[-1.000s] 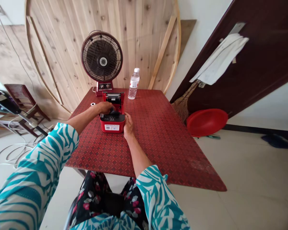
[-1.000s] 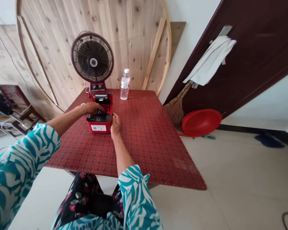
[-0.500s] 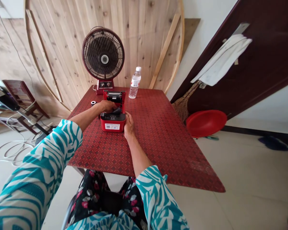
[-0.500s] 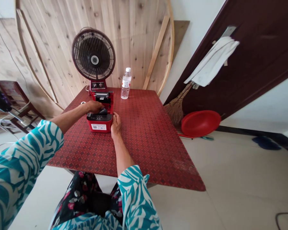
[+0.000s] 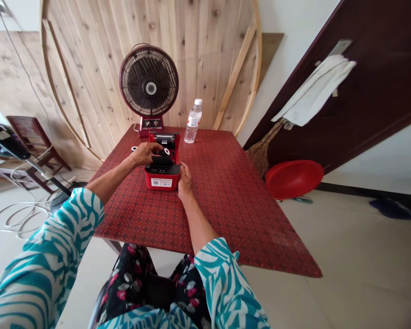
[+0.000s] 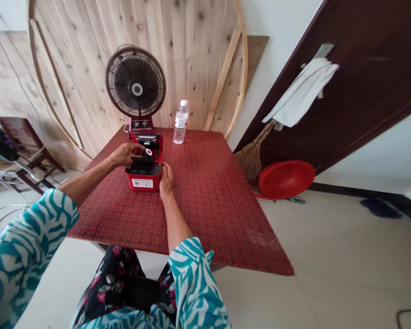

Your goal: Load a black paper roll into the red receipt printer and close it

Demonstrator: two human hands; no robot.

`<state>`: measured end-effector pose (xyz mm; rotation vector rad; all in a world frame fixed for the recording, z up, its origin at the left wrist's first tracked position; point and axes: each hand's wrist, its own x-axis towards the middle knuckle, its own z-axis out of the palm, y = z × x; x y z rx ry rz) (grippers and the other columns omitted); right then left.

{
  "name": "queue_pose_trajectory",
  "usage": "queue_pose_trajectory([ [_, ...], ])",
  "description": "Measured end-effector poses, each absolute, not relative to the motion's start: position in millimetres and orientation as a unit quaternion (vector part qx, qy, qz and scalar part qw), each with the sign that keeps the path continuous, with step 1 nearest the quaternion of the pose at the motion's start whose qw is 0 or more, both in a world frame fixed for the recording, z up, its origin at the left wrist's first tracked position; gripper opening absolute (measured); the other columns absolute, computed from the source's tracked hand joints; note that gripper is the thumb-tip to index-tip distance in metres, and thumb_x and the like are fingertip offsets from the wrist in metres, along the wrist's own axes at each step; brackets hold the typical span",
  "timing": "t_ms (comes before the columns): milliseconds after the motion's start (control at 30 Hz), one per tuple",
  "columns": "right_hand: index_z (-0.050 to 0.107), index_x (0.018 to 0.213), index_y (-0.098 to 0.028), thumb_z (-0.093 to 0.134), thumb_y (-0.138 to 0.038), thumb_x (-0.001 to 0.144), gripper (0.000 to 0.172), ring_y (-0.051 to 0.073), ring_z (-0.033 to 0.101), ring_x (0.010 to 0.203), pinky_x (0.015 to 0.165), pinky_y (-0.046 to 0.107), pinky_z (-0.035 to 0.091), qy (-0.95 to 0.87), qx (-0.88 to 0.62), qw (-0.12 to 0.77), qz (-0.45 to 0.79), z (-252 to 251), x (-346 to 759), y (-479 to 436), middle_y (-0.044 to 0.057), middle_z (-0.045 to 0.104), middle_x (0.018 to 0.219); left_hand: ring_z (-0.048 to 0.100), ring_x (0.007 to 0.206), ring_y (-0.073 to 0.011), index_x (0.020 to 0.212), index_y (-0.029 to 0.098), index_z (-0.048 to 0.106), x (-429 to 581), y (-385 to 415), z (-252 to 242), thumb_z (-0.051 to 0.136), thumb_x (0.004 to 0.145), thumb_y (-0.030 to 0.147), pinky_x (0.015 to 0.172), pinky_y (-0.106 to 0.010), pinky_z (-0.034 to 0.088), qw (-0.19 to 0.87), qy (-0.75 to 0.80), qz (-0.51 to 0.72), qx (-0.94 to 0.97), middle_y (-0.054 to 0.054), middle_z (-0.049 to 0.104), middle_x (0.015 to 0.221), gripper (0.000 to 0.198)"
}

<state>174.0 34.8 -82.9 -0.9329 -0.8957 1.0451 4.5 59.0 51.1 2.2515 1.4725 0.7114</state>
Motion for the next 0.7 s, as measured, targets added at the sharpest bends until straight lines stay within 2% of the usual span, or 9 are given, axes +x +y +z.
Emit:
queue_pose_trajectory([
  [167,0.067,0.109,-0.023,0.053,-0.045,0.084,0.036,0.019,0.063,0.108,0.104,0.040,0.045,-0.406,-0.411,0.674,0.460,-82,175,33,0.004,0.072,0.114,0.061,0.064,-0.0143,0.101,0.014,0.070,-18,42,49,0.075,0.065,0.040,0.062,-0.026,0.047,0.294,0.508,0.456,0.669,-0.003,0.070,0.079,0.045],
  [300,0.067,0.108,-0.024,0.053,-0.045,0.084,0.035,0.019,0.063,0.108,0.103,0.040,0.045,-0.397,-0.414,0.674,0.466,-81,177,32,0.003,0.072,0.112,0.063,0.069,-0.0146,0.096,0.015,0.065,-52,28,34,0.078,0.060,0.035,0.067,-0.027,0.050,0.319,0.502,0.551,0.586,-0.002,0.069,0.080,0.043],
  [433,0.067,0.106,-0.022,0.051,-0.045,0.084,0.035,0.019,0.064,0.105,0.101,0.039,0.046,-0.401,-0.419,0.672,0.460,-81,178,31,0.004,0.073,0.111,0.064,0.069,-0.0157,0.087,0.016,0.062,-80,22,-3,0.081,0.052,0.033,0.068,-0.028,0.050,0.311,0.562,0.539,0.544,0.000,0.068,0.076,0.043],
  [567,0.067,0.106,-0.023,0.052,-0.046,0.083,0.036,0.019,0.063,0.104,0.102,0.039,0.045,-0.405,-0.424,0.670,0.456,-81,178,31,0.003,0.073,0.108,0.064,0.068,-0.0183,0.087,0.019,0.061,-87,25,-36,0.078,0.055,0.034,0.061,-0.027,0.049,0.303,0.625,0.486,0.531,-0.001,0.070,0.076,0.039],
  [700,0.067,0.107,-0.023,0.053,-0.047,0.083,0.037,0.019,0.064,0.103,0.099,0.039,0.046,-0.401,-0.423,0.667,0.464,-81,178,31,0.003,0.073,0.106,0.067,0.077,-0.0207,0.086,0.020,0.060,-86,29,-47,0.078,0.057,0.034,0.067,-0.028,0.051,0.271,0.647,0.465,0.541,-0.001,0.071,0.078,0.037],
])
